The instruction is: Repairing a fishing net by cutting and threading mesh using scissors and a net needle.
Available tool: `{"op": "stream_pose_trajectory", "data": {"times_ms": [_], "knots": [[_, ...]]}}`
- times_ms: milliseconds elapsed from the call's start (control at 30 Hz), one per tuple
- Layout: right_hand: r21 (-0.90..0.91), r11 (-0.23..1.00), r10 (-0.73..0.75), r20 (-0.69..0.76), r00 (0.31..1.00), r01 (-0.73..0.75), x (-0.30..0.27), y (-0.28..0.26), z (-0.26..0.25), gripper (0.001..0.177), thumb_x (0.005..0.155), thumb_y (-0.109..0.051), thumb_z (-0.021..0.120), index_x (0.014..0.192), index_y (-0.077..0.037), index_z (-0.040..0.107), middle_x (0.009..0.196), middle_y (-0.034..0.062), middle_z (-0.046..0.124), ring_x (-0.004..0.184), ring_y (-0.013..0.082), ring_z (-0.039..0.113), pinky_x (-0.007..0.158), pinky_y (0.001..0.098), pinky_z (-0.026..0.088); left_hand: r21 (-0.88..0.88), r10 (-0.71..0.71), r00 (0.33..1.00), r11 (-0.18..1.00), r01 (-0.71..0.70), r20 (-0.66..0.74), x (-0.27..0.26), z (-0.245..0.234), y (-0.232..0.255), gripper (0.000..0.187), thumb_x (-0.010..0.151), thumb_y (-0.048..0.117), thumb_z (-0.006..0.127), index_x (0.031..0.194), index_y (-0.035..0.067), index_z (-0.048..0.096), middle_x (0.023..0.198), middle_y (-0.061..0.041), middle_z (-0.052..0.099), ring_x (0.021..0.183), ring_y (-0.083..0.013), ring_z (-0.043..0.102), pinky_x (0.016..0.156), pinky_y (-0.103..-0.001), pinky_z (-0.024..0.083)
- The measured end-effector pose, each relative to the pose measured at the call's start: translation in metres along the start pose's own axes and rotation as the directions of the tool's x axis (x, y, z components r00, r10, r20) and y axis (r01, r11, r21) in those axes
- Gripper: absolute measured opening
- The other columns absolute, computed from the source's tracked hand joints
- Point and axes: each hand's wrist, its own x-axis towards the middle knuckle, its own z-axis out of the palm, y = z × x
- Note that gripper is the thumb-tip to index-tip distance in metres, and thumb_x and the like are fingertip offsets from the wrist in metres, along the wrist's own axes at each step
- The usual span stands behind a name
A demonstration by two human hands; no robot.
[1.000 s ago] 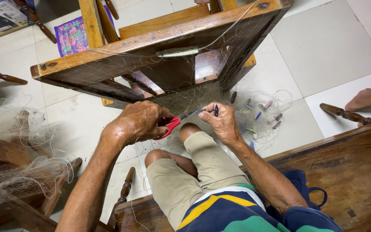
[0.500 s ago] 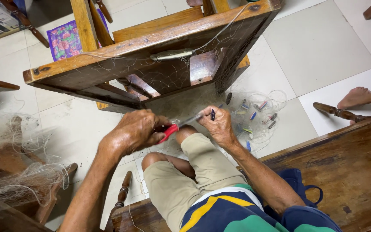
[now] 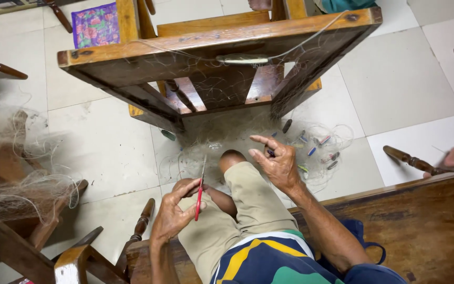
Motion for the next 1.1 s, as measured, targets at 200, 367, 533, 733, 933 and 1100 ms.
{"op": "stream_pose_trajectory", "data": {"times_ms": [200, 367, 533, 733, 933, 1100], "knots": [[-0.011, 0.967, -0.253, -0.097, 0.963, 0.253, 0.034, -0.003, 0.028, 0.014, 0.120, -0.007, 0.074, 0.112, -0.001, 0.084, 0.092, 0.0083, 0.081, 0.068, 0.0124, 0.070, 0.051, 0.0229, 0.057, -0.293, 0.099, 0.969, 0.942, -0.164, -0.226, -0.025, 0.039, -0.018, 0.071, 0.105, 0.029, 0.088, 0.164, -0.002, 0.064, 0.149, -0.024, 0.086, 0.143, -0.0358, 0.084, 0.125, -0.049, 0.068], [0.046, 0.990, -0.128, -0.116, 0.985, 0.134, 0.055, -0.024, 0.036, 0.025, 0.116, -0.021, 0.085, 0.138, -0.009, 0.084, 0.080, -0.0061, 0.052, 0.071, 0.0063, 0.045, 0.066, 0.0274, 0.043, -0.396, 0.007, 0.974, 0.913, -0.098, -0.225, -0.032, 0.064, -0.027, 0.073, 0.105, 0.034, 0.088, 0.164, -0.001, 0.065, 0.149, -0.021, 0.088, 0.145, -0.0335, 0.082, 0.128, -0.048, 0.063], [0.022, 0.987, -0.157, -0.120, 0.980, 0.161, 0.072, -0.026, 0.052, 0.034, 0.117, -0.029, 0.085, 0.144, -0.009, 0.086, 0.085, -0.0046, 0.059, 0.074, 0.0072, 0.047, 0.069, 0.0319, 0.047, -0.453, -0.004, 0.974, 0.886, -0.101, -0.224, -0.035, 0.078, -0.025, 0.071, 0.106, 0.030, 0.087, 0.165, -0.002, 0.064, 0.148, -0.024, 0.087, 0.142, -0.0334, 0.083, 0.121, -0.048, 0.071], [0.038, 0.955, -0.281, -0.216, 0.935, 0.296, 0.079, -0.040, 0.074, 0.025, 0.117, -0.013, 0.088, 0.137, 0.000, 0.086, 0.077, -0.0045, 0.055, 0.067, 0.0064, 0.046, 0.059, 0.0258, 0.041, -0.367, 0.060, 0.964, 0.917, -0.156, -0.259, -0.032, 0.086, -0.025, 0.074, 0.107, 0.039, 0.087, 0.166, 0.000, 0.064, 0.147, -0.022, 0.088, 0.144, -0.0347, 0.083, 0.133, -0.050, 0.061], [-0.233, 0.885, -0.460, -0.307, 0.833, 0.403, 0.115, -0.042, 0.092, 0.028, 0.114, -0.019, 0.095, 0.136, -0.004, 0.085, 0.078, -0.0027, 0.069, 0.063, 0.0073, 0.058, 0.055, 0.0248, 0.053, -0.404, 0.019, 0.974, 0.908, -0.110, -0.224, -0.032, 0.091, -0.026, 0.075, 0.106, 0.039, 0.088, 0.167, 0.004, 0.065, 0.148, -0.022, 0.088, 0.146, -0.0352, 0.082, 0.125, -0.049, 0.064], [-0.346, 0.867, -0.482, -0.395, 0.782, 0.359, 0.139, -0.032, 0.103, 0.019, 0.105, -0.021, 0.100, 0.110, -0.016, 0.083, 0.101, -0.0030, 0.084, 0.073, 0.0155, 0.073, 0.071, 0.0357, 0.056, -0.427, 0.051, 0.973, 0.893, -0.145, -0.224, -0.035, 0.094, -0.028, 0.070, 0.107, 0.038, 0.086, 0.164, 0.002, 0.068, 0.143, -0.020, 0.090, 0.142, -0.0347, 0.083, 0.128, -0.050, 0.063]]}}
